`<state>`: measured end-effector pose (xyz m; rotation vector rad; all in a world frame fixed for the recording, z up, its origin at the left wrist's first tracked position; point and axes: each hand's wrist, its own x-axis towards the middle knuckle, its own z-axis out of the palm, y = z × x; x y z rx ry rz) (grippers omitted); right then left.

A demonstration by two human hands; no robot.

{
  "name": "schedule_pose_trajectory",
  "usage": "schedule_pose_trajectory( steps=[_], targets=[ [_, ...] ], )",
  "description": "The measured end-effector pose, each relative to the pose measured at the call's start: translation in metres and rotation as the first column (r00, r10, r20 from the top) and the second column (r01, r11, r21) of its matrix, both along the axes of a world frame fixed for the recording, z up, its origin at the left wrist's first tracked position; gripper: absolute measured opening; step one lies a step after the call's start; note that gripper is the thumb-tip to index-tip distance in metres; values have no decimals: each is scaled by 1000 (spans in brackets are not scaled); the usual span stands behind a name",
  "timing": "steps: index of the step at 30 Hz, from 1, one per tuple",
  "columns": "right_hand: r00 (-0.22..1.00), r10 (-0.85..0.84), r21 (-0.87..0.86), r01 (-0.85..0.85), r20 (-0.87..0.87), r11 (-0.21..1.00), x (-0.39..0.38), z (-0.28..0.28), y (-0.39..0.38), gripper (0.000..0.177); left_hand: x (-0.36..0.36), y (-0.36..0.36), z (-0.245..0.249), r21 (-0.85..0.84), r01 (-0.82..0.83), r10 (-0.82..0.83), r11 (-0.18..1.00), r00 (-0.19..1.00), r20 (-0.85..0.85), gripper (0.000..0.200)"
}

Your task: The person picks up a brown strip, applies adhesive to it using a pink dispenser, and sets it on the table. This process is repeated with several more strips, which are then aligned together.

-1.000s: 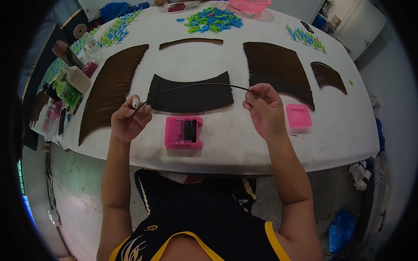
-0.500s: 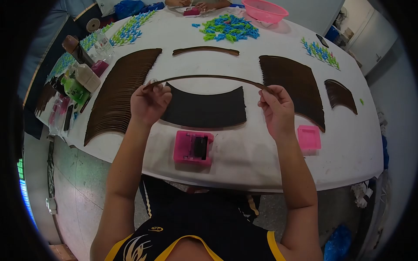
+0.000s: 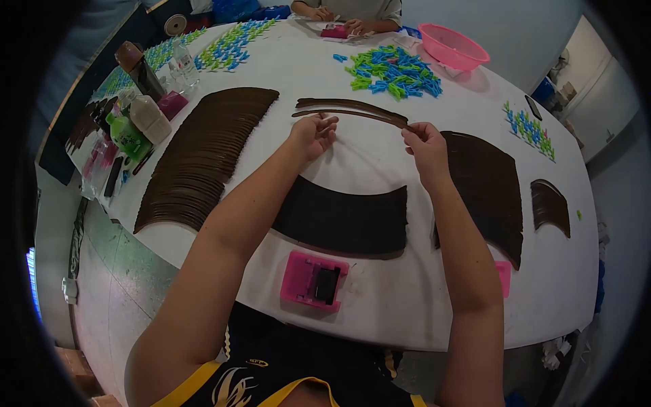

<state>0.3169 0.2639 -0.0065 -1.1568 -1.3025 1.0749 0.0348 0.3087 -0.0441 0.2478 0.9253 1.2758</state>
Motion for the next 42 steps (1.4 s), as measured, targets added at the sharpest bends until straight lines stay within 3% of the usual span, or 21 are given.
schedule_pose_trajectory(
  steps=[3, 5, 6, 8, 9, 10, 11, 12, 14, 21, 23, 24, 26, 38, 42],
  targets=[
    [999, 1, -36, 0, 42, 999, 0, -11, 24, 16, 0, 18, -4, -65, 55, -56, 996, 998, -20, 18],
    [994, -19, -51, 25, 105, 998, 1, -21, 40, 19, -3, 25, -5, -90, 264, -277, 960, 945, -174, 19],
    [994, -20, -54, 26, 104, 998, 3, -30, 49, 19, -2, 24, -3, -93, 266, -278, 960, 945, -174, 19],
    [965, -46, 32, 40, 259, 999, 7, -47, 63, 20, 2, 11, 2, -2, 374, -276, 928, 680, -679, 22],
    [965, -53, 30, 47, 257, 998, 7, -48, 66, 20, 2, 5, 1, -5, 380, -282, 925, 677, -680, 22],
    [931, -56, -17, 67, 362, 998, 5, -49, 68, 23, -1, -1, -1, 63, 490, -85, 870, 274, -958, 24],
    [885, -53, -62, 92, 462, 994, 4, -49, 70, 25, -3, -6, -2, 62, 608, 203, 792, -166, -965, 26],
    [886, -59, -61, 98, 460, 993, 4, -56, 76, 25, -3, -12, -2, 61, 613, 205, 788, -167, -965, 26],
    [615, -207, 137, 160, 761, 978, 3, -74, 88, 31, -4, -22, 0, 49, 611, 330, 790, -358, -873, 28],
    [501, -389, 298, 254, 774, 920, -15, -55, 40, 41, 0, -21, -6, 39, 619, 370, 785, -417, -830, 30],
    [510, -169, 154, 71, 843, 985, -16, -49, 27, 47, 2, -17, -5, 7, 613, 353, 790, -446, -822, 33],
    [507, -173, 155, 79, 844, 985, -19, -48, 22, 47, 2, -14, -6, 8, 619, 357, 785, -442, -823, 33],
    [368, -100, 77, 76, 924, 994, -25, -44, 14, 55, 3, -9, -9, 36, 612, 379, 790, -440, -814, 35],
    [360, -42, -13, 149, 932, 989, -30, -30, 23, 70, 8, 5, -13, 106, 620, 454, 777, -436, -777, 38],
    [357, -32, -27, 160, 933, 987, -31, -30, 25, 71, 10, 3, -6, 36, 603, 380, 797, -454, -806, 41]
  ],
)
